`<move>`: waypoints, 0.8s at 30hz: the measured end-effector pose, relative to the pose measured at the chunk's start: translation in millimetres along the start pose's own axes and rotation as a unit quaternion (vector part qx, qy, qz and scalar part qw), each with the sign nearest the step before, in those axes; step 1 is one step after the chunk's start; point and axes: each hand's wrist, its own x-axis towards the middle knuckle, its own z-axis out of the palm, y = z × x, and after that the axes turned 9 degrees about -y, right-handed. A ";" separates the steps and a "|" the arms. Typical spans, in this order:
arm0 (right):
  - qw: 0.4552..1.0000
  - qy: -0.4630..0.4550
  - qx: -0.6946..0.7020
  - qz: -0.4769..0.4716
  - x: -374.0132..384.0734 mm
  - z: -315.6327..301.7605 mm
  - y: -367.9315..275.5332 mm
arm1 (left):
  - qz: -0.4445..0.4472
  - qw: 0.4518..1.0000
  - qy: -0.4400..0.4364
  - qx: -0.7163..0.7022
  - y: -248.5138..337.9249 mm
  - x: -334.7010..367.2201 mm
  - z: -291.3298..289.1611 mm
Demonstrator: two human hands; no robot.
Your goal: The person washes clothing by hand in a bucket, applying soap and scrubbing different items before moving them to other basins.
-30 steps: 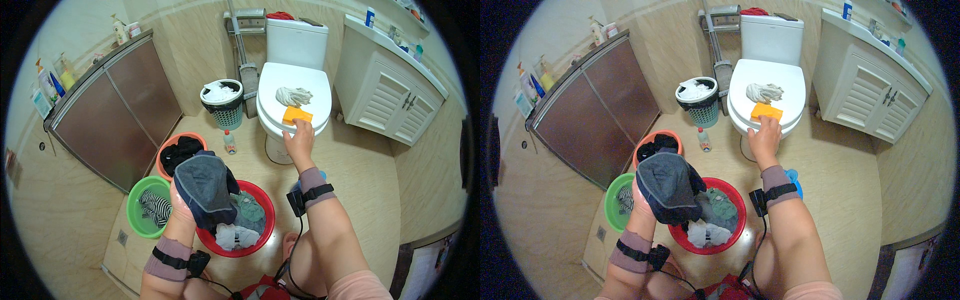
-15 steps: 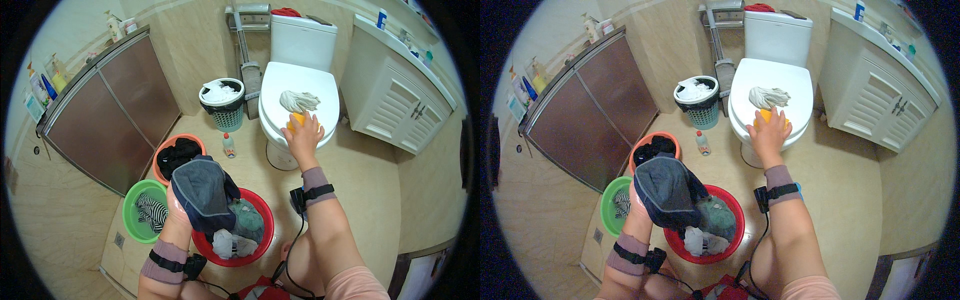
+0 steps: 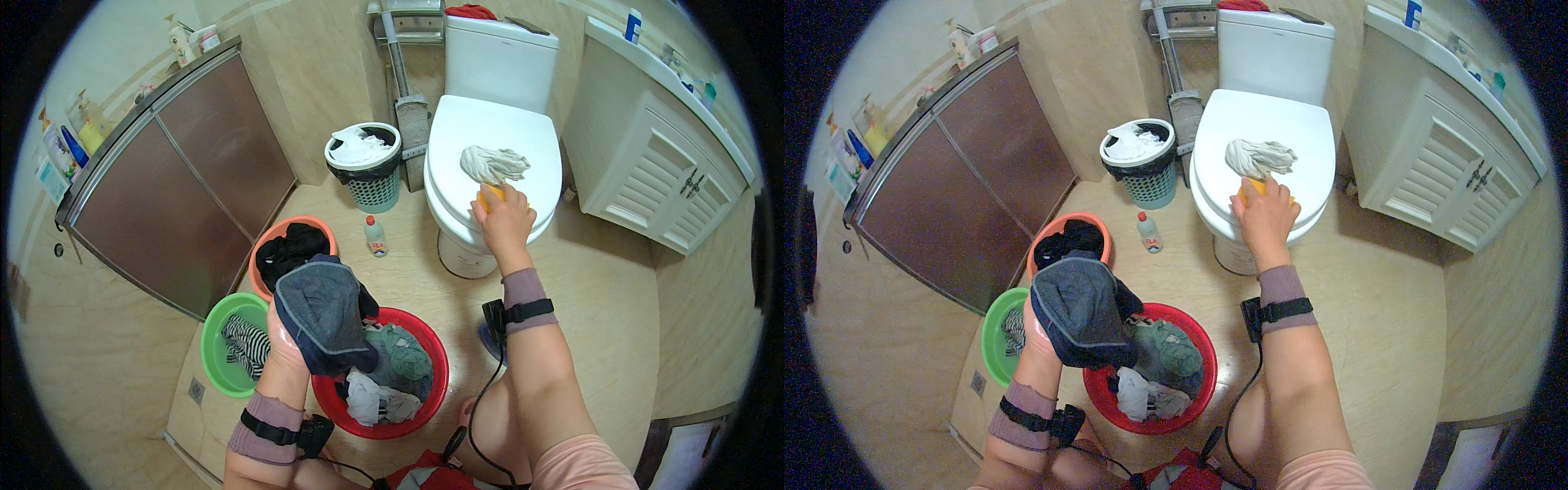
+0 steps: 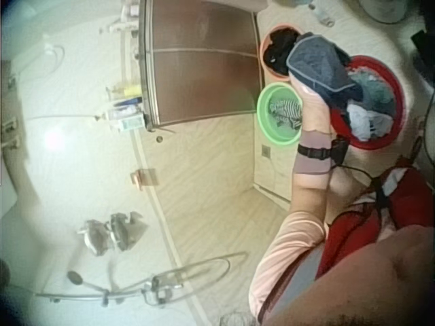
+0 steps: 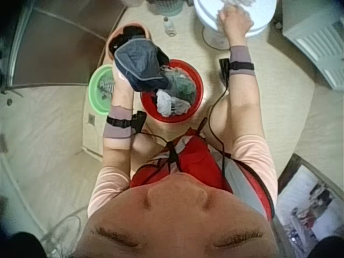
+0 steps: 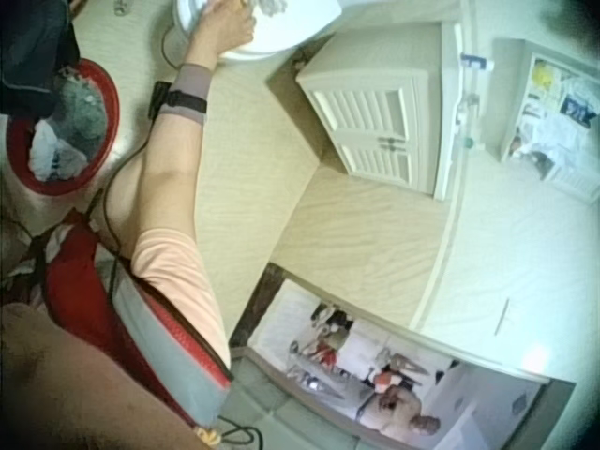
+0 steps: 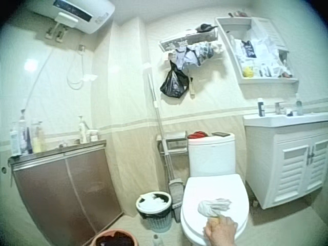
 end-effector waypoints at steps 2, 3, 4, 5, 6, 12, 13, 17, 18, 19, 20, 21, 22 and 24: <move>1.000 -0.004 0.001 -0.011 0.4 -8.7 -1.1 | -0.011 1.000 -0.011 -0.018 0.0 0.6 0.5; 0.998 -0.059 -0.008 0.010 1.1 -17.8 -3.1 | -0.010 1.000 -0.011 -0.018 0.0 1.2 -0.4; 0.993 -0.115 -0.017 0.029 1.4 -22.5 -4.7 | -0.010 1.000 -0.015 -0.019 -0.4 2.2 -2.3; 0.993 -0.113 -0.018 0.030 1.3 -22.9 -2.7 | -0.011 1.000 -0.021 -0.021 -1.6 3.3 -2.4; 0.993 -0.114 -0.029 0.019 0.8 -21.9 0.2 | -0.011 0.999 -0.022 -0.021 -2.3 3.2 -1.1; 0.993 -0.113 -0.027 0.007 -3.4 -22.1 -2.0 | -0.018 0.998 -0.044 -0.033 -1.4 -6.7 8.2; 0.995 -0.097 -0.010 0.013 -5.7 -22.7 -3.9 | -0.018 0.998 -0.047 -0.036 -3.1 -7.2 11.5; 0.971 -0.060 0.230 0.001 -11.0 -46.4 -39.6 | -0.006 0.998 -0.063 -0.029 -7.0 -11.3 18.7; 0.955 -0.056 0.290 -0.032 -18.7 -63.3 -60.3 | -0.008 0.997 -0.073 -0.027 -9.2 -11.5 21.8; 0.931 -0.048 0.354 -0.072 -29.5 -70.9 -81.7 | -0.005 0.997 -0.072 0.000 -12.8 -12.9 27.7; 0.897 -0.074 0.421 -0.114 -42.8 -90.5 -111.9 | 0.005 0.998 -0.070 0.001 -11.8 -18.0 26.7; 0.889 -0.067 0.421 -0.170 -56.3 -98.9 -132.9 | -0.009 0.993 -0.114 -0.027 -14.2 -19.2 25.3; 0.887 -0.064 0.410 -0.201 -72.2 -108.8 -157.5 | -0.022 0.986 -0.153 -0.054 -14.6 -22.0 24.0; 0.897 -0.050 0.360 -0.251 -103.0 -128.3 -186.1 | -0.033 0.987 -0.149 -0.056 -25.9 -26.1 31.9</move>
